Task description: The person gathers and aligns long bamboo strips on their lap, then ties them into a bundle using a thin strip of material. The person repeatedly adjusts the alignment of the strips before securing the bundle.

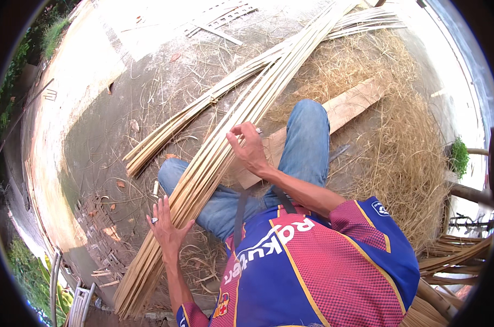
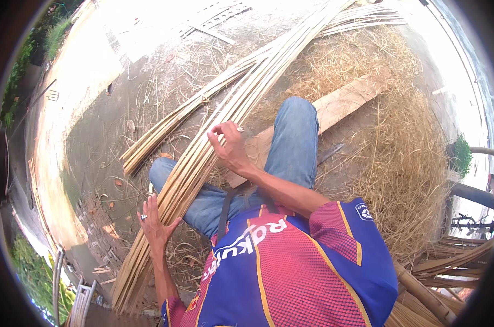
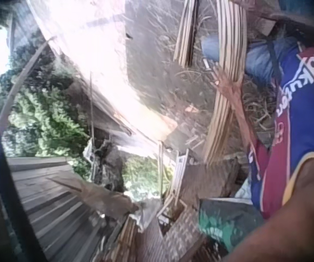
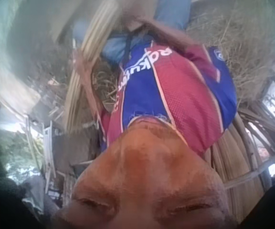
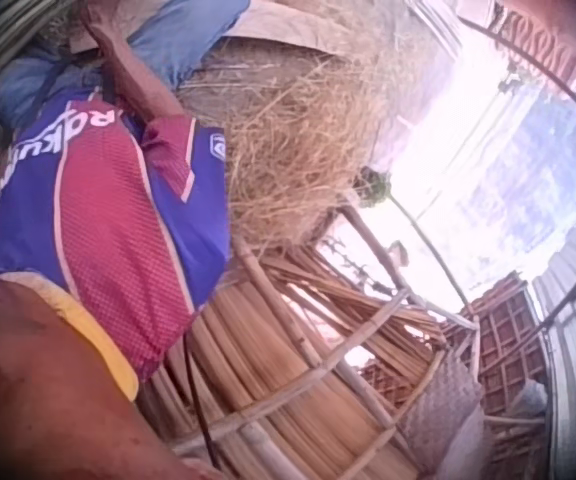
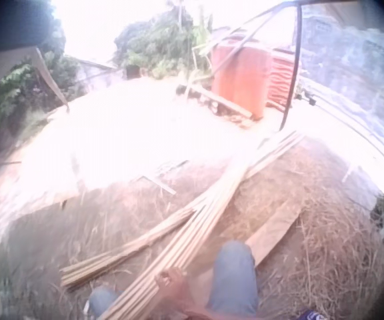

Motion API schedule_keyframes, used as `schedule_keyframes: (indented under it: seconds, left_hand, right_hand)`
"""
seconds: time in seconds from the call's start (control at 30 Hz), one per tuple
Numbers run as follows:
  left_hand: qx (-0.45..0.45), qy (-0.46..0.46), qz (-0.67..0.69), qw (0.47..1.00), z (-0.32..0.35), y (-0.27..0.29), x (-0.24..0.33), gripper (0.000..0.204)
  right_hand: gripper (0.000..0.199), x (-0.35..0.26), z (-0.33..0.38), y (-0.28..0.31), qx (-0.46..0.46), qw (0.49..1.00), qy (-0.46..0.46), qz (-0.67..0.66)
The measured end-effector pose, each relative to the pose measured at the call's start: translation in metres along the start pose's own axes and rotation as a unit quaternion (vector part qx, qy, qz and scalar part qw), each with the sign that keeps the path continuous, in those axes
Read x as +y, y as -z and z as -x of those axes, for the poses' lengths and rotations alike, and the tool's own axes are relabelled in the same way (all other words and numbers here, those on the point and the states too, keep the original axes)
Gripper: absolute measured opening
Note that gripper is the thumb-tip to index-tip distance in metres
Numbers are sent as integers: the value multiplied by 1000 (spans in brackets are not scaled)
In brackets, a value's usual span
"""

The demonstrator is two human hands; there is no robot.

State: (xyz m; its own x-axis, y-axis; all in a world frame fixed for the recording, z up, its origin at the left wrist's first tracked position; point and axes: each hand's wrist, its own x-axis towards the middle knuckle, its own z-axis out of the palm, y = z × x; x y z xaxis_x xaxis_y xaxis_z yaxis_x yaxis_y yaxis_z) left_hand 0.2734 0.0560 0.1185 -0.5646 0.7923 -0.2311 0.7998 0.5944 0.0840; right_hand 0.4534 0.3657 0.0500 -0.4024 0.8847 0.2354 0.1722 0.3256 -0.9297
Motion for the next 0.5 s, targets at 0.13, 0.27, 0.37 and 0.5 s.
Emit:
schedule_keyframes:
  seconds: [0.13, 0.27, 0.37, 0.5]
  left_hand:
    - [-46, 9, 44, 998, -8, 7, 3, 124]
    - [-58, -16, 89, 994, -14, 6, -7, 125]
    - [-77, -5, 128, 989, -13, 4, -11, 126]
    - [-101, 8, 106, 989, -12, 13, -4, 125]
  right_hand:
    - [33, 48, 6, 25, 42, 958, -272, -85]
    - [36, 66, 12, 18, 1, 910, -382, -160]
    - [33, 65, 11, 21, -12, 918, -376, -123]
    - [32, 61, 14, 25, -23, 904, -375, -204]
